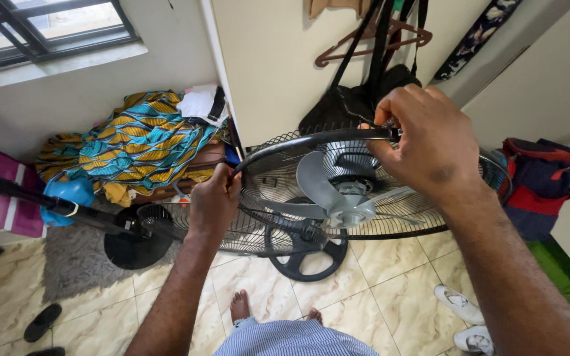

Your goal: The person reassembles a standing electric fan by hand, attaching the front grille to the fan head and aligning it with the rear grille. The person then picks up a screwdriver and begins to tighten the central screw to secure the grille.

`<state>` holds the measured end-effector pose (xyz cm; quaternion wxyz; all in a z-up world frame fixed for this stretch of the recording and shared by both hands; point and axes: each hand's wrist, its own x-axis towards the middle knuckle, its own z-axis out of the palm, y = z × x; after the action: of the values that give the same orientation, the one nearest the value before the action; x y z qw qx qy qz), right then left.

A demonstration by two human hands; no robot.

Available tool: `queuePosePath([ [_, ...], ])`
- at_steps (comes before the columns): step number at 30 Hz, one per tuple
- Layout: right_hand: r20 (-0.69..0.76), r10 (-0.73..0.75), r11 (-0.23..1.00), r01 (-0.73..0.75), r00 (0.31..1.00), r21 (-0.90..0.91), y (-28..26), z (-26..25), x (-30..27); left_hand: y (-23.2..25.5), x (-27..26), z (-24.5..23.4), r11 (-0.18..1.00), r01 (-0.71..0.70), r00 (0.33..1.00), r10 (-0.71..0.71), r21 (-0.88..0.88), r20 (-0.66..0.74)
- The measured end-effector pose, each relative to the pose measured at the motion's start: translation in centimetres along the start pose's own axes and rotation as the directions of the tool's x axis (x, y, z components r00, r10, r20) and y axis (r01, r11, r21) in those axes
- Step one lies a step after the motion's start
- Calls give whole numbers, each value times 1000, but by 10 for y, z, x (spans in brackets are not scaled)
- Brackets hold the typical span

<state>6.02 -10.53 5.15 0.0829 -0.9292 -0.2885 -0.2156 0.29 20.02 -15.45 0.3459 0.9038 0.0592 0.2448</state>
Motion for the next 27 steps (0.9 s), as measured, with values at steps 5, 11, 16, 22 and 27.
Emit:
queuePosePath([
  [5,-12,-36,999,36,999,31,-2,-8,3,7,-2,-6,998,59,998,-59,-2,-12],
  [11,-389,-356,921,390,850,11,7,-17,-12,21,-24,-21,965,260,964,-259,17,-58],
  [16,-341,-128,857,278,931,435,-23,19,-71,36,-51,-27,990,129,962,-111,55,-251],
  [22,-112,-287,814,304,951,496,-87,79,-114,77,-71,-29,948,317,943,-317,-15,-99],
  [27,588,-66,787,-320,806,528,-74,99,-132,123,-79,-32,981,192,976,-187,-35,108],
])
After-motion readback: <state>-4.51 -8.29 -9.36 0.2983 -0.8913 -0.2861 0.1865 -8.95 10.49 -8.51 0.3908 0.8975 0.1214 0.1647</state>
